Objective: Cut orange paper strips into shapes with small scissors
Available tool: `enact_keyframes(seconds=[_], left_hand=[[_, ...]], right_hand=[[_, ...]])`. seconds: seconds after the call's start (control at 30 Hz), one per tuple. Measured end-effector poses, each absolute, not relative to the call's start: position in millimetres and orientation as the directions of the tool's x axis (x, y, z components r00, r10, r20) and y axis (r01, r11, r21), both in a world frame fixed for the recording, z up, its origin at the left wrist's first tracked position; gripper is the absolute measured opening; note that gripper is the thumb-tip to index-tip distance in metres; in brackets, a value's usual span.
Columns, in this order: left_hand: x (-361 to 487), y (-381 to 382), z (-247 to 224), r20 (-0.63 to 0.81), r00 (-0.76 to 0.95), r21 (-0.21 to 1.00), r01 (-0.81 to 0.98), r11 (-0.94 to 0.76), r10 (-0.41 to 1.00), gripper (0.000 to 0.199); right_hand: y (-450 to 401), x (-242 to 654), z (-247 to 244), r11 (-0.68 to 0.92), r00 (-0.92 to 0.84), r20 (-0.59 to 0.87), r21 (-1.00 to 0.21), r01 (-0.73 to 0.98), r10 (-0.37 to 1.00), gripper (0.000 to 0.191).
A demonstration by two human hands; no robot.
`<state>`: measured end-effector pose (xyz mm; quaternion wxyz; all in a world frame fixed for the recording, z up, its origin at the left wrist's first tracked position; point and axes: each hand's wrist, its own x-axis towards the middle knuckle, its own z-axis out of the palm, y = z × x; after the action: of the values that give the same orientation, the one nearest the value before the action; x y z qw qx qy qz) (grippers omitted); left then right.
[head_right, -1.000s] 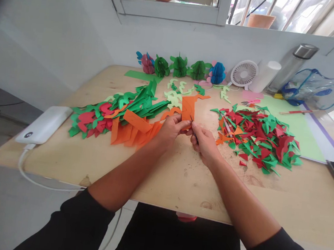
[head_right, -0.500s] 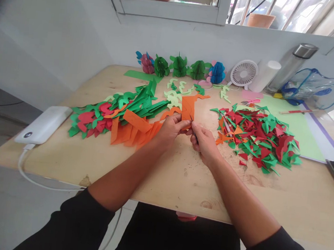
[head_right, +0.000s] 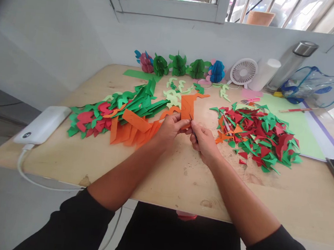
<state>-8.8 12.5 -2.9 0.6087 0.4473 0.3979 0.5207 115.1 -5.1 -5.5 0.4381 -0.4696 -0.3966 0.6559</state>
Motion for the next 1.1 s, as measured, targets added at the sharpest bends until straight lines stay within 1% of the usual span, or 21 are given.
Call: enact_keyframes(seconds=[0.87,1.1], left_hand=[[-8.4,12.7,-2.6,-0.029,0.132,0.954,-0.292,0.066,0.991,0.014],[-8.6,12.3,-2.9,-0.022,0.134,0.956,-0.287,0.06,0.991,0.013]], right_hand=[[-4.0,115.0,-6.3,-0.302,-0.167,-0.271,-0.933,-0.196,0.948,0.049],[-3.8,115.3,-8.0,-0.289,-0.174,-0.258,-0.938,-0.19,0.95,0.046]])
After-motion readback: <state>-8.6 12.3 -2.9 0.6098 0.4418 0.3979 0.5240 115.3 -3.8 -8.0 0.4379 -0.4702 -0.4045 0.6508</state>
